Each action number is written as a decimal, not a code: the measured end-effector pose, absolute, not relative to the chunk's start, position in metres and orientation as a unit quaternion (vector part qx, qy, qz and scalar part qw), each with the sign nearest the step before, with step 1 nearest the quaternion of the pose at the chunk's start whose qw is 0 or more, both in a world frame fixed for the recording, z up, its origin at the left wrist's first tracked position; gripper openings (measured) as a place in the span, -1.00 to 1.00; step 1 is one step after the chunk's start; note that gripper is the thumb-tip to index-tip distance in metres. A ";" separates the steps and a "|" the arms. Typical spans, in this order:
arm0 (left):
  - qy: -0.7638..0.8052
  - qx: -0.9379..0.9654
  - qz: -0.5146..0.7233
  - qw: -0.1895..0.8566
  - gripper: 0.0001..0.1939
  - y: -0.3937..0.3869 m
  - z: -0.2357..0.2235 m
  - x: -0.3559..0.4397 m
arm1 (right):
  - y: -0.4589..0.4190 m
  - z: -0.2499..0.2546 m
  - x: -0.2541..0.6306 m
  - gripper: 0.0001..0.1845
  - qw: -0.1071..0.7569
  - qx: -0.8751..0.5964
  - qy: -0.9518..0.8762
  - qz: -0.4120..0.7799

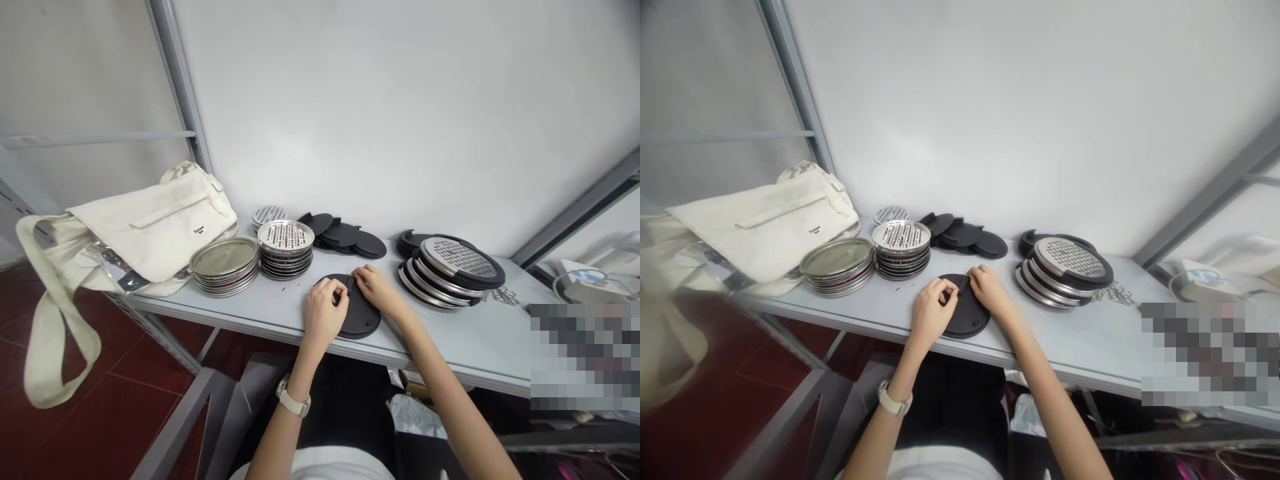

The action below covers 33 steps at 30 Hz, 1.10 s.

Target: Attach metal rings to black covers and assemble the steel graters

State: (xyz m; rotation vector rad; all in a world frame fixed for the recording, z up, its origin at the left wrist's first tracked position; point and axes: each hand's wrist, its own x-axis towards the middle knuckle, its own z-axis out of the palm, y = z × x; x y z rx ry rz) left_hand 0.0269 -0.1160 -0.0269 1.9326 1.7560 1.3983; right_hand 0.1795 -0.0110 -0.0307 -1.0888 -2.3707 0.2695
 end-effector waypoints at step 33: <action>0.586 0.649 0.477 0.087 -0.89 -0.116 -0.029 0.027 | -0.012 -0.031 0.180 -0.73 0.246 -0.402 -0.878 0.087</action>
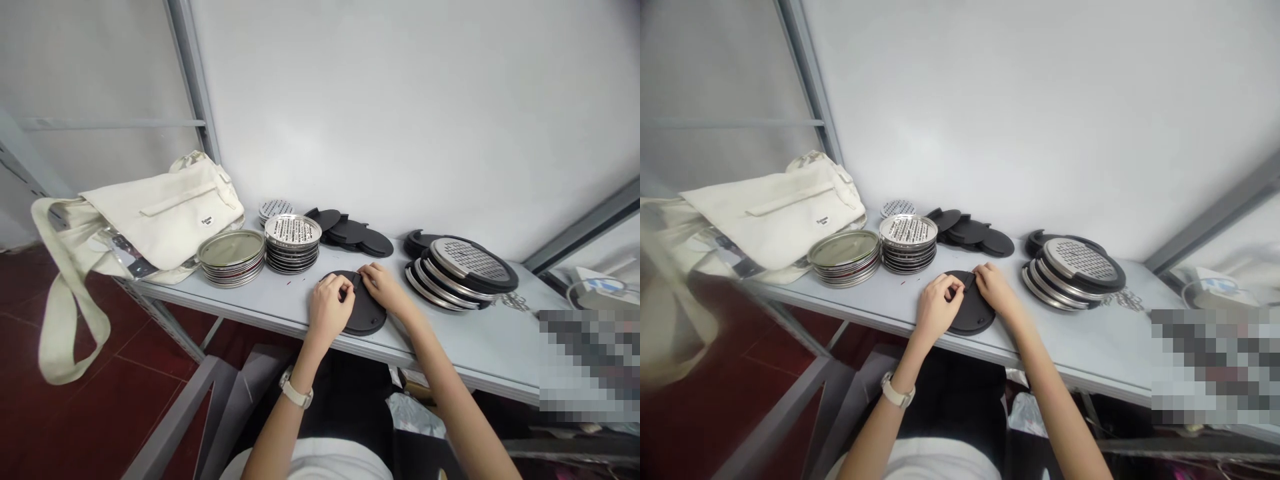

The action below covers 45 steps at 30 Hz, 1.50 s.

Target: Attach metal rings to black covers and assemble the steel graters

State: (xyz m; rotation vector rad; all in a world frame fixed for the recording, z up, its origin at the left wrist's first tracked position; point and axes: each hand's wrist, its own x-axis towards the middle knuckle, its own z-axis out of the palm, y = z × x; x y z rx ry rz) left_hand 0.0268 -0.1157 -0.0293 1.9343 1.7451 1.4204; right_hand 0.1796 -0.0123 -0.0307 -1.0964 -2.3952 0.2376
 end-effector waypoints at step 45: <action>0.592 0.645 0.475 0.087 -0.89 -0.118 -0.028 0.027 | -0.026 -0.019 0.173 -0.75 0.337 -0.412 -0.838 0.119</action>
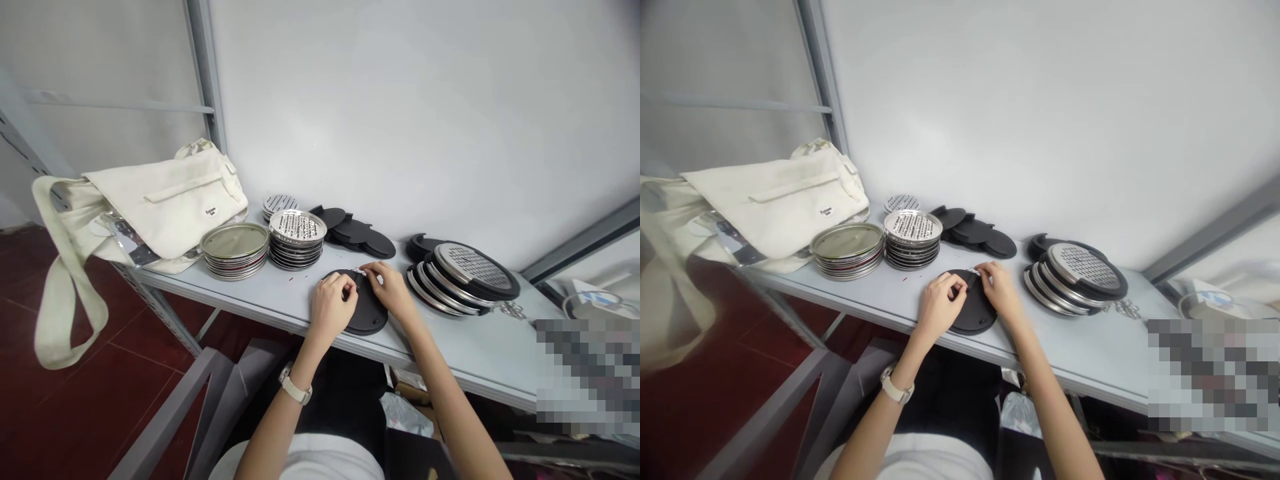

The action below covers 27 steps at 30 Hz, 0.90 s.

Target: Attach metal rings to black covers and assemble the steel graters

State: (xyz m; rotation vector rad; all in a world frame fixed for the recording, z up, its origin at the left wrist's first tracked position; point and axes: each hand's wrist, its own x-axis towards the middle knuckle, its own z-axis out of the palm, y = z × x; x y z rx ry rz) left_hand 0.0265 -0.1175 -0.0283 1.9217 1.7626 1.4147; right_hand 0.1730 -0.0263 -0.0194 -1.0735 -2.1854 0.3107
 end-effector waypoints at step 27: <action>0.593 0.648 0.470 0.090 -0.89 -0.116 -0.027 0.027 | -0.021 -0.024 0.175 -0.80 0.321 -0.399 -0.852 0.106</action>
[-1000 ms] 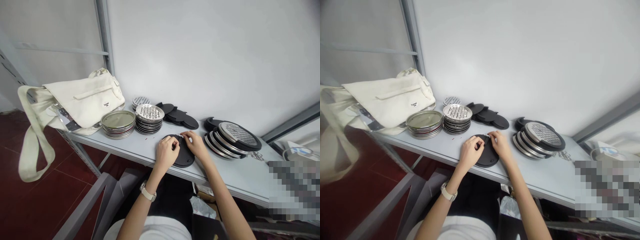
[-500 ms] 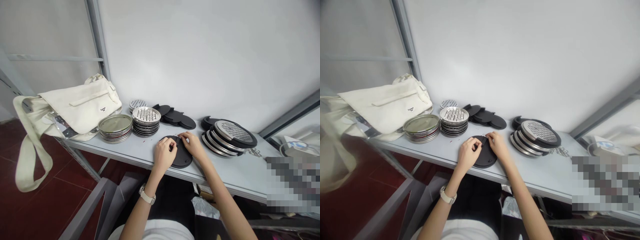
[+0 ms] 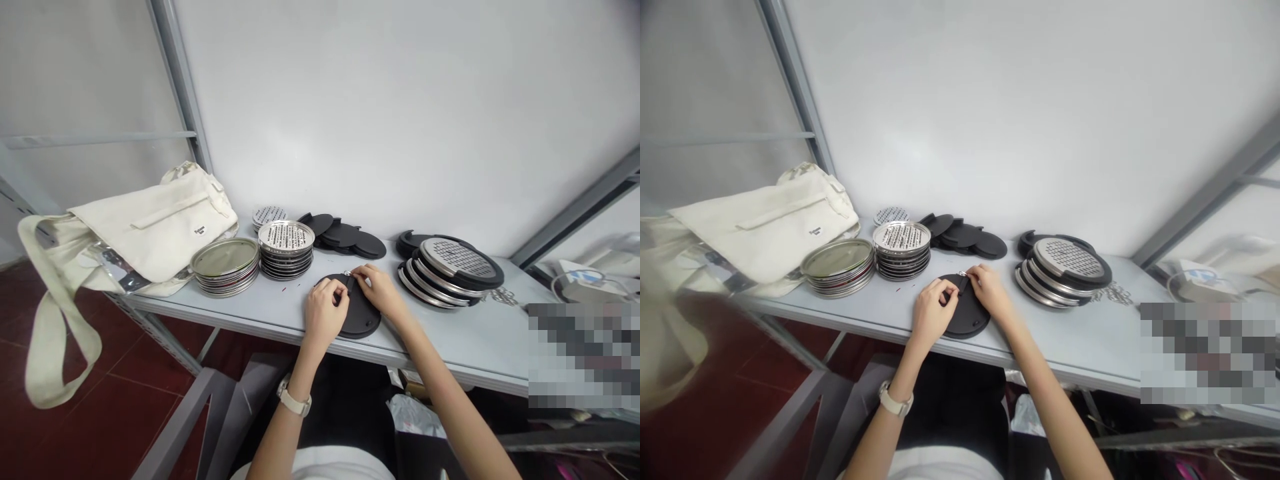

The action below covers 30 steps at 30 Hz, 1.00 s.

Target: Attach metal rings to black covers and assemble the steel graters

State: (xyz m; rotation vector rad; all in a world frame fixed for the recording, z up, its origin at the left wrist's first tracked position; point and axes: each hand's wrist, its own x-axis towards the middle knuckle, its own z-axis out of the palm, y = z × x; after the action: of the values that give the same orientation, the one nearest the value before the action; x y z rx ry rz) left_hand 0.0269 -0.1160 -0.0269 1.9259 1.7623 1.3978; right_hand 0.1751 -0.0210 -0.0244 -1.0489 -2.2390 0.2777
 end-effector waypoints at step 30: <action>0.588 0.648 0.475 0.097 -0.89 -0.116 -0.026 0.027 | -0.022 -0.024 0.174 -0.91 0.358 -0.363 -0.850 0.132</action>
State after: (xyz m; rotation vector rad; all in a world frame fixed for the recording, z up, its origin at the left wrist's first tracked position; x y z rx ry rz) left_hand 0.0268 -0.1159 -0.0257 1.9195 1.7404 1.4062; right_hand 0.1744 -0.0223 -0.0236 -0.9368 -2.1932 0.3395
